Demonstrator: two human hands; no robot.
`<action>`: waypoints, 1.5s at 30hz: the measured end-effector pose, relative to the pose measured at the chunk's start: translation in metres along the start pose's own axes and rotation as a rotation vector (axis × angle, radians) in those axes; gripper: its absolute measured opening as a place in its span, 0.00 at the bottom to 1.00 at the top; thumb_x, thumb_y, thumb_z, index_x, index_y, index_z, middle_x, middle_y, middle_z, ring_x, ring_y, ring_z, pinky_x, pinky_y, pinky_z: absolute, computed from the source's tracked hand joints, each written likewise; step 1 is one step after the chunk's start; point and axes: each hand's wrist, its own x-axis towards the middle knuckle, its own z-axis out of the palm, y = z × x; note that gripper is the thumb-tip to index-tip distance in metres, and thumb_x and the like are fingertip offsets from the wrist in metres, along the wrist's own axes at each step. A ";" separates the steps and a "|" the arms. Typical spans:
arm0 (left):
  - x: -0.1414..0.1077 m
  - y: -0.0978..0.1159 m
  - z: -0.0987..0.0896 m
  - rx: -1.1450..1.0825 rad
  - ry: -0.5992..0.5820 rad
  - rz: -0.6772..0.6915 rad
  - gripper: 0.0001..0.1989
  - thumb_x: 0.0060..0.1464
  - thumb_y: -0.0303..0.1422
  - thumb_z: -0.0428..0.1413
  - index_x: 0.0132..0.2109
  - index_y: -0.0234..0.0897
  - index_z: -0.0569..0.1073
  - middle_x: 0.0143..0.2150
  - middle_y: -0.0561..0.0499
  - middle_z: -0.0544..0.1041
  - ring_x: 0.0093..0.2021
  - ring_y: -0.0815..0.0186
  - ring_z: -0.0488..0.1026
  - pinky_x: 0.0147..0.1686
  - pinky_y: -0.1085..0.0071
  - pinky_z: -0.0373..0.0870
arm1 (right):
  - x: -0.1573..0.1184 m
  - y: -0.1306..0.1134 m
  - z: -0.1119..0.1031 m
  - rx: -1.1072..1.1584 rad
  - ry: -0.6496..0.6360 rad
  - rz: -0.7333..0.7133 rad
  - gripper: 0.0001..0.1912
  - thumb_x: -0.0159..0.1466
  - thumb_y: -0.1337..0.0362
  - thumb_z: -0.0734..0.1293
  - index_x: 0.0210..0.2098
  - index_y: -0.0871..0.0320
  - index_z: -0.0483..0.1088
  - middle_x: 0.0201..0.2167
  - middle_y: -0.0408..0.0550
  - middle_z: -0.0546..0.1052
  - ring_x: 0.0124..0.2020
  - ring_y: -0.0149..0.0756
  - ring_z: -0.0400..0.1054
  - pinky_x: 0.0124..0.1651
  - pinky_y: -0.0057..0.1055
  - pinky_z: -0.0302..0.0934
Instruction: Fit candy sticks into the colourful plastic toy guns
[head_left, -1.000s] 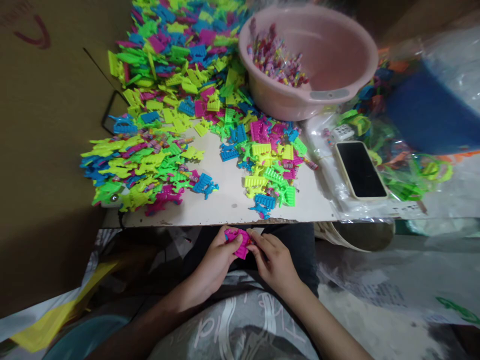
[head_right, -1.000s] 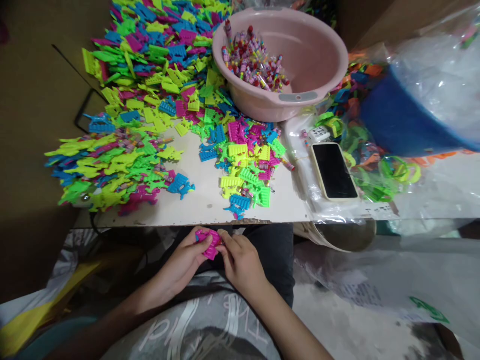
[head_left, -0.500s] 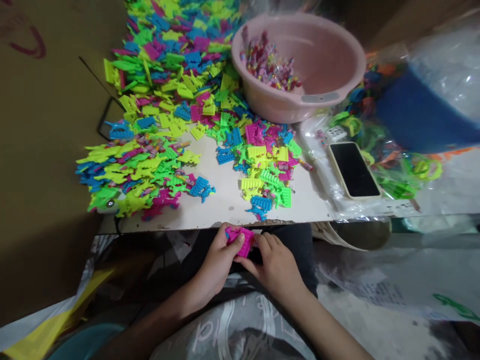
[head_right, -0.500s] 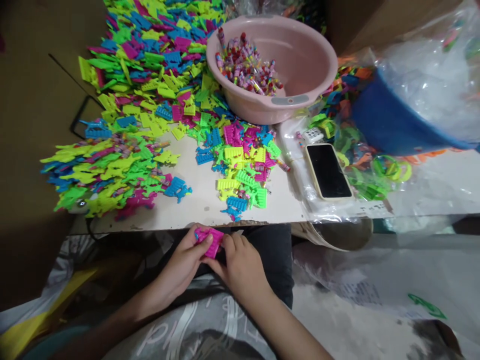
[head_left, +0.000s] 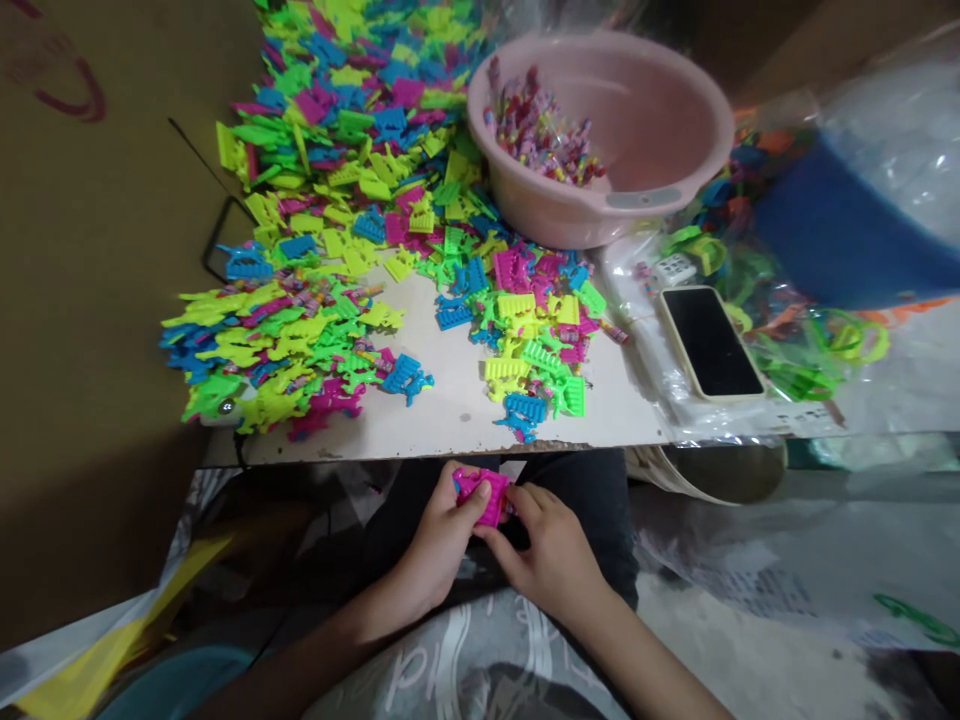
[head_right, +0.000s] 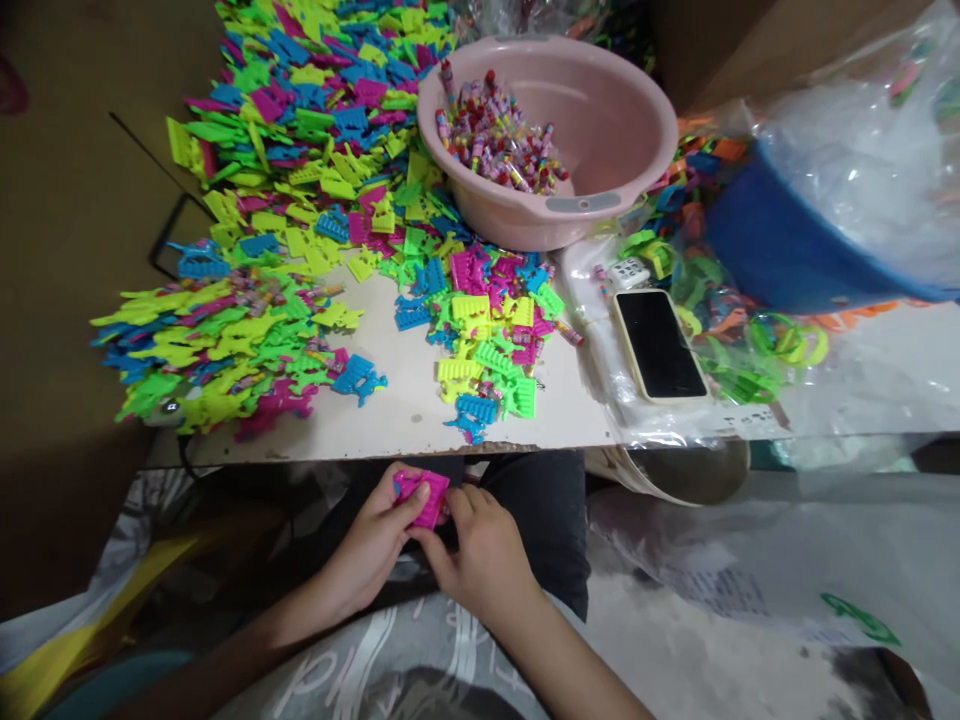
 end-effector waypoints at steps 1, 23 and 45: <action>0.000 0.000 0.000 -0.004 -0.007 0.000 0.18 0.43 0.42 0.66 0.34 0.37 0.68 0.31 0.54 0.72 0.33 0.67 0.69 0.34 0.72 0.65 | -0.001 -0.001 0.001 0.003 -0.003 0.015 0.10 0.63 0.59 0.65 0.38 0.59 0.68 0.30 0.50 0.74 0.31 0.41 0.69 0.33 0.34 0.63; 0.065 0.196 -0.122 1.493 0.873 0.959 0.16 0.54 0.28 0.51 0.50 0.38 0.72 0.53 0.47 0.76 0.56 0.45 0.69 0.61 0.40 0.48 | 0.103 0.108 -0.072 -0.224 0.183 0.145 0.15 0.68 0.57 0.58 0.39 0.56 0.74 0.35 0.51 0.74 0.34 0.40 0.70 0.35 0.33 0.60; 0.100 0.072 0.015 0.597 -0.125 0.667 0.09 0.47 0.37 0.61 0.31 0.39 0.70 0.36 0.49 0.78 0.41 0.60 0.74 0.46 0.66 0.66 | 0.037 0.049 -0.052 0.452 0.273 0.175 0.10 0.69 0.57 0.59 0.40 0.55 0.68 0.33 0.46 0.76 0.35 0.35 0.71 0.39 0.28 0.65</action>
